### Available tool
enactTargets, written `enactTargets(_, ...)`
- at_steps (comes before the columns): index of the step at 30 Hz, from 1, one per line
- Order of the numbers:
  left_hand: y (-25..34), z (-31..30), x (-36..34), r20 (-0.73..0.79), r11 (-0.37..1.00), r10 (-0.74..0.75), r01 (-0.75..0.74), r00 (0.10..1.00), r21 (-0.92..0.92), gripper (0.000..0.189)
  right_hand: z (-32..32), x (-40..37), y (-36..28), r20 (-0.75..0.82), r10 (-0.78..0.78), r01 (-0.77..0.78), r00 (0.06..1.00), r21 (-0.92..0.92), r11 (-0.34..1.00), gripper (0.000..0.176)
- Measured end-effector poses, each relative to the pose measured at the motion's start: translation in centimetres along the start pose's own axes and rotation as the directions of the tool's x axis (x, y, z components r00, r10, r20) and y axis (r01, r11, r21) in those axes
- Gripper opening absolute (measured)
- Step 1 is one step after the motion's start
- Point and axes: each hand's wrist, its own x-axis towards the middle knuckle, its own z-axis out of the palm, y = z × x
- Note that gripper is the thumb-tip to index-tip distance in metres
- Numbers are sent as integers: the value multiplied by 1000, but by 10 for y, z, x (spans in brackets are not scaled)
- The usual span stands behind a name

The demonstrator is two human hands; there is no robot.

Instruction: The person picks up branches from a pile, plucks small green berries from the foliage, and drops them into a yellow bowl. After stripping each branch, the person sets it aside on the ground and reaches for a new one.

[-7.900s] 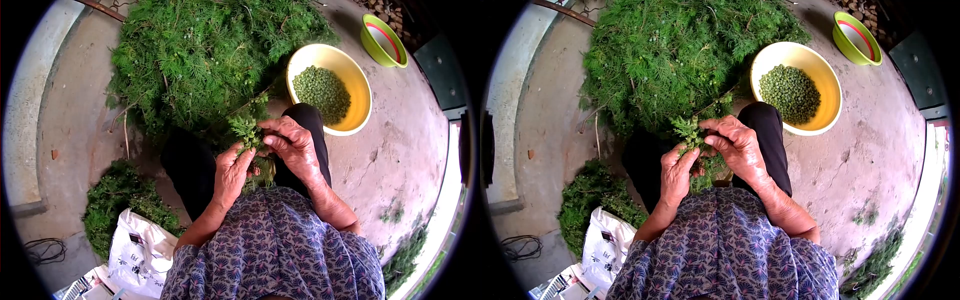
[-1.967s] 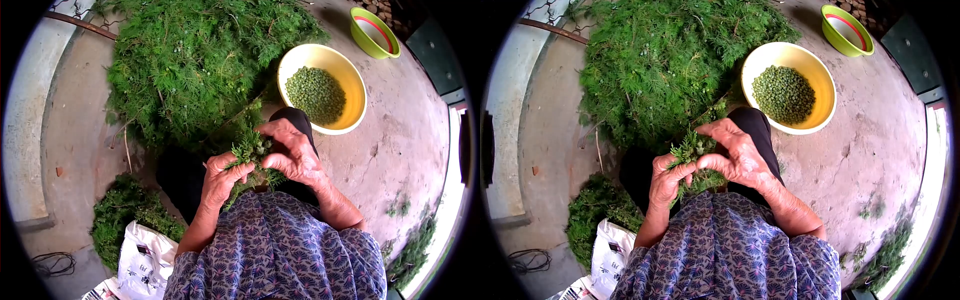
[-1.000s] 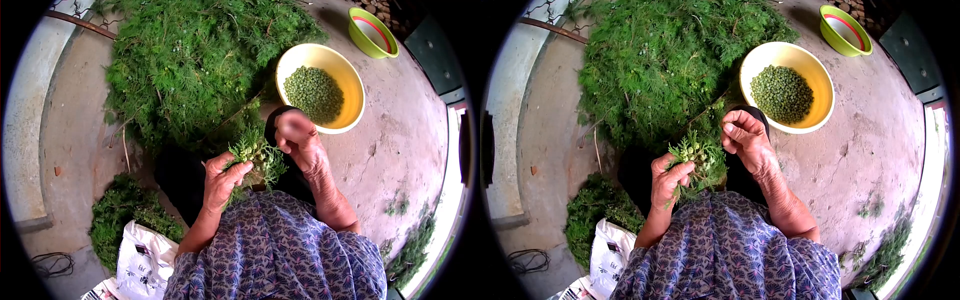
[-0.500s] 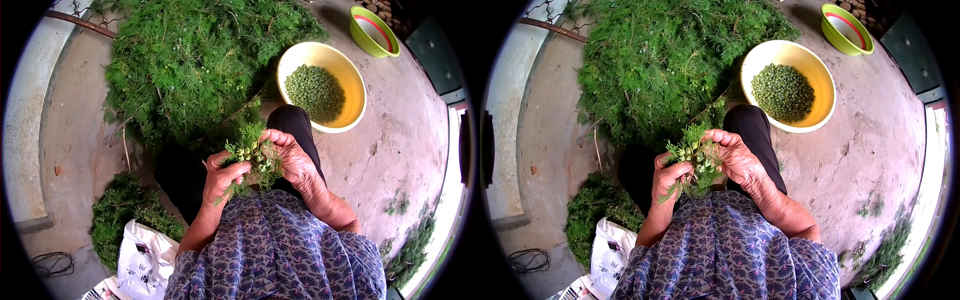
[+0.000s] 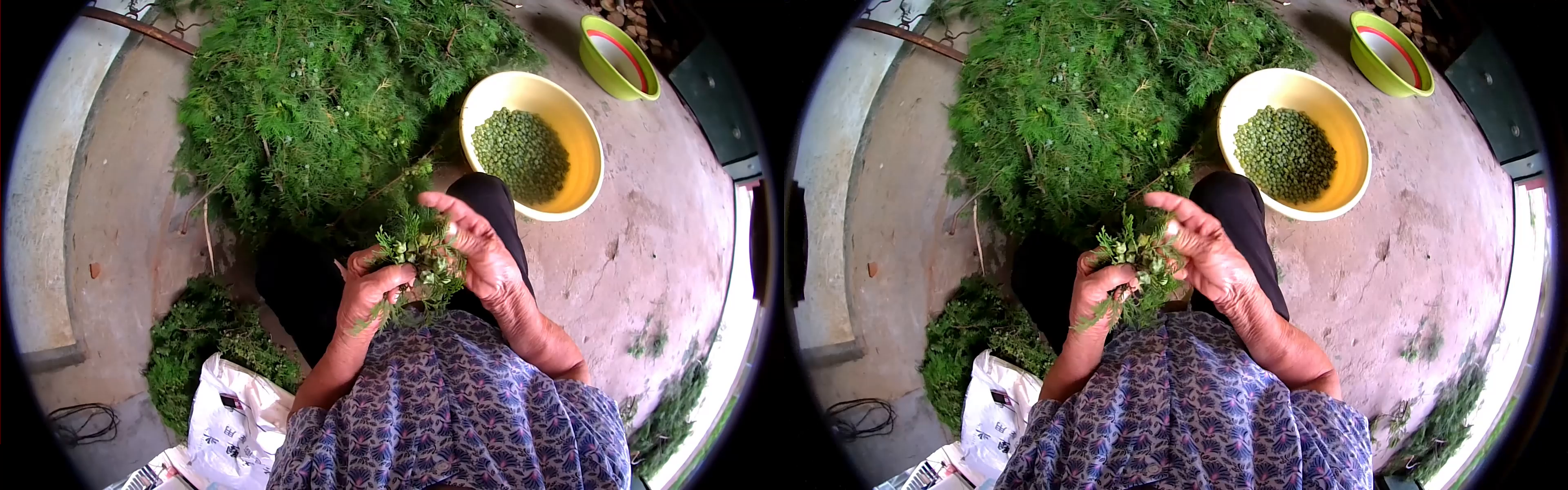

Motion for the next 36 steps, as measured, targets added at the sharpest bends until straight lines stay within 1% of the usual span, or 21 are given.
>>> enactTargets(1, 2, -1, 0, -1, 1000, 2, -2, 1000, 0, 13, -3, 0, -3, -175, -42, 18, 984, -136, 991, 29)
enactTargets(3, 6, -3, -2, 26, 996, 9, -12, 1000, 93, 12, -8, 0, -17, -67, -134, 129, 989, -78, 989, 24)
enactTargets(4, 8, -3, -2, 25, 996, 10, -12, 1000, 92, 12, -11, 2, -17, -75, -237, 220, 969, -191, 957, 22)
enactTargets(5, 10, -3, -3, 28, 995, 0, -3, 1000, 103, 12, -10, -1, -23, -27, -233, 222, 972, -215, 951, 20)
enactTargets(7, 9, -2, -3, 37, 993, -16, 12, 999, 115, 13, -4, -6, -29, 55, -177, 183, 983, -460, 869, 19)
enactTargets(10, 7, -2, -2, 41, 989, -11, 4, 999, 150, 14, 11, -10, -35, 41, -57, 70, 998, -669, 740, 24)
enactTargets(12, 6, -3, -2, 63, 978, 39, -51, 997, 202, 15, 10, -8, -31, 94, -68, 116, 993, -756, 644, 25)
enactTargets(17, 6, -2, -2, 58, 975, 35, -46, 998, 218, 12, 8, -6, -26, 50, -78, 86, 996, -806, 586, 17)
enactTargets(18, 5, -2, -2, 53, 978, 39, -49, 998, 203, 10, 5, -5, -23, 58, -324, 194, 944, -893, 407, 16)
enactTargets(19, 5, -2, -3, 52, 978, 39, -48, 998, 202, 10, 2, -4, -21, 108, -543, 249, 833, -949, 193, 15)
enactTargets(20, 5, -2, -3, 26, 976, 62, -66, 998, 207, 10, -4, -2, -24, 40, -550, 300, 834, -870, 391, 11)
enactTargets(21, 6, -3, -4, -1, 974, 84, -82, 996, 212, 10, -5, -7, -35, -141, -325, 165, 935, -638, 752, 10)
enactTargets(23, 6, -3, -4, -8, 975, 93, -90, 996, 203, 11, -13, -8, -40, -27, -169, 156, 985, -255, 954, 7)
enactTargets(24, 7, -2, -4, -14, 976, 103, -99, 995, 194, 13, -13, -6, -36, -75, -105, 91, 992, -170, 981, 6)
enactTargets(25, 7, -2, -3, -21, 977, 113, -107, 993, 184, 14, -14, -5, -31, -117, -36, 26, 992, -79, 996, 6)
enactTargets(27, 9, -2, -2, 0, 976, 118, -116, 993, 184, 14, -21, -6, -21, -56, 73, -75, 996, -22, 997, 7)
enactTargets(29, 11, -2, -2, -2, 961, 149, -144, 989, 237, 11, -20, -12, -18, -96, 34, -36, 995, -19, 999, 8)
enactTargets(32, 9, -4, -3, -38, 882, 270, -231, 962, 410, 7, -19, -17, -24, -93, -181, 132, 979, -388, 912, 16)
enactTargets(33, 10, -3, -3, -38, 883, 270, -232, 962, 409, 7, -10, -20, -27, -93, -181, 132, 979, -389, 912, 16)
enactTargets(35, 12, -1, -4, -87, 810, 267, -174, 960, 560, 5, 8, -23, -25, 61, -297, 227, 953, -792, 566, 25)
enactTargets(36, 13, 1, -3, -85, 810, 267, -176, 960, 559, 5, 9, -22, -22, 86, -271, 226, 959, -809, 542, 33)
